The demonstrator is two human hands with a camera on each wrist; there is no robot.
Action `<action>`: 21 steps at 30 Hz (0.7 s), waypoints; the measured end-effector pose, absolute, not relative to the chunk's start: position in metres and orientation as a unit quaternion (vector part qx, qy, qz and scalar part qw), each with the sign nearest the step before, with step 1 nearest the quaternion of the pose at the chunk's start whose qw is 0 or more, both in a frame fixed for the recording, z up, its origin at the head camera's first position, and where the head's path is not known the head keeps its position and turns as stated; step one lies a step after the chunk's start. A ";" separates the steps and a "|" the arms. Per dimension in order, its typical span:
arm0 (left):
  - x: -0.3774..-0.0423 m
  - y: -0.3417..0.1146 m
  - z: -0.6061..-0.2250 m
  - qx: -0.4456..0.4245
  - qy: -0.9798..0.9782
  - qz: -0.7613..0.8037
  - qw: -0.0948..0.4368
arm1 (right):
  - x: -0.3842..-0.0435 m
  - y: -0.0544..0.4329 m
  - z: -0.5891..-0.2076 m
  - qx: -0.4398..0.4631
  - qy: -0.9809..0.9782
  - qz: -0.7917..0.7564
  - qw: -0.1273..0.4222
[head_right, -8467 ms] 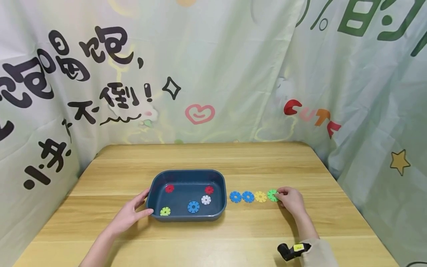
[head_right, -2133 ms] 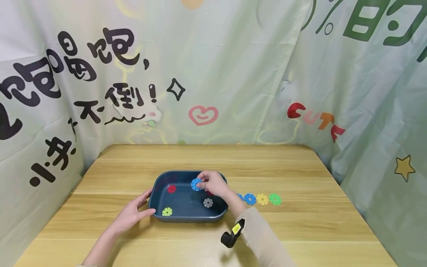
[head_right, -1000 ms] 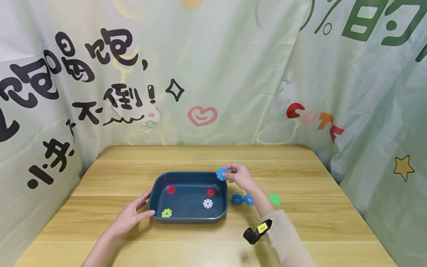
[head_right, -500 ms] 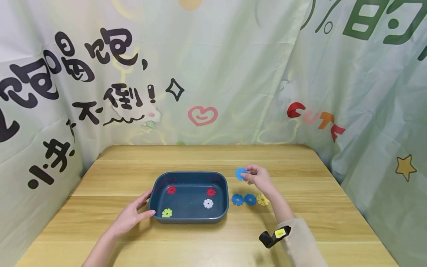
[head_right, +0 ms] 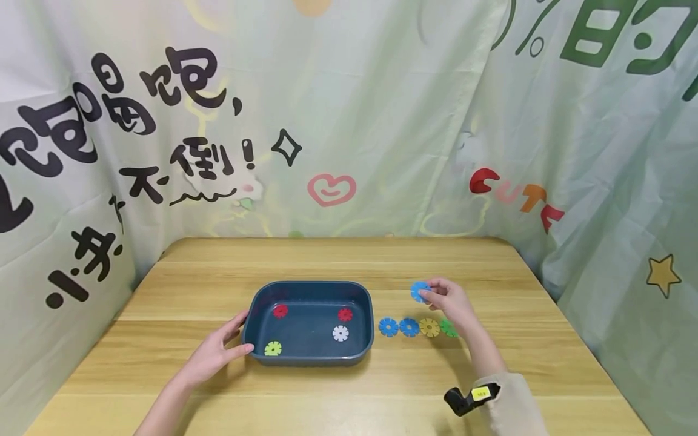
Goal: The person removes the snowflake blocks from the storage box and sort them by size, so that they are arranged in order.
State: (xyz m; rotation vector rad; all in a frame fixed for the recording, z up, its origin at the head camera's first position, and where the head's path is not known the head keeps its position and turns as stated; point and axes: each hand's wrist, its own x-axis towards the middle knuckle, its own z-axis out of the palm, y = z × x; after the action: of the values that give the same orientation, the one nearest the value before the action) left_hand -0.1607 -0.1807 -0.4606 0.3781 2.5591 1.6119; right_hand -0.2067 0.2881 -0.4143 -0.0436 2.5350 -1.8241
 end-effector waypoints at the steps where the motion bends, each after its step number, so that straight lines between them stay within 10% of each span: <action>1: -0.161 -0.181 -0.461 0.125 0.839 0.528 0.045 | -0.206 0.291 -0.415 -0.013 0.811 -0.585 0.008; 21: -0.161 -0.182 -0.461 0.131 0.837 0.530 0.039 | -0.184 0.340 -0.434 0.035 0.782 -0.622 -0.024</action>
State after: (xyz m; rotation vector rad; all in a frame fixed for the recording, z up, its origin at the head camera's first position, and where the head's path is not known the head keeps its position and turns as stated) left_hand -0.1614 -0.1815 -0.4612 0.4024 2.5654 1.6265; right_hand -0.1837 0.3400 -0.4344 0.1127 2.4953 -1.9845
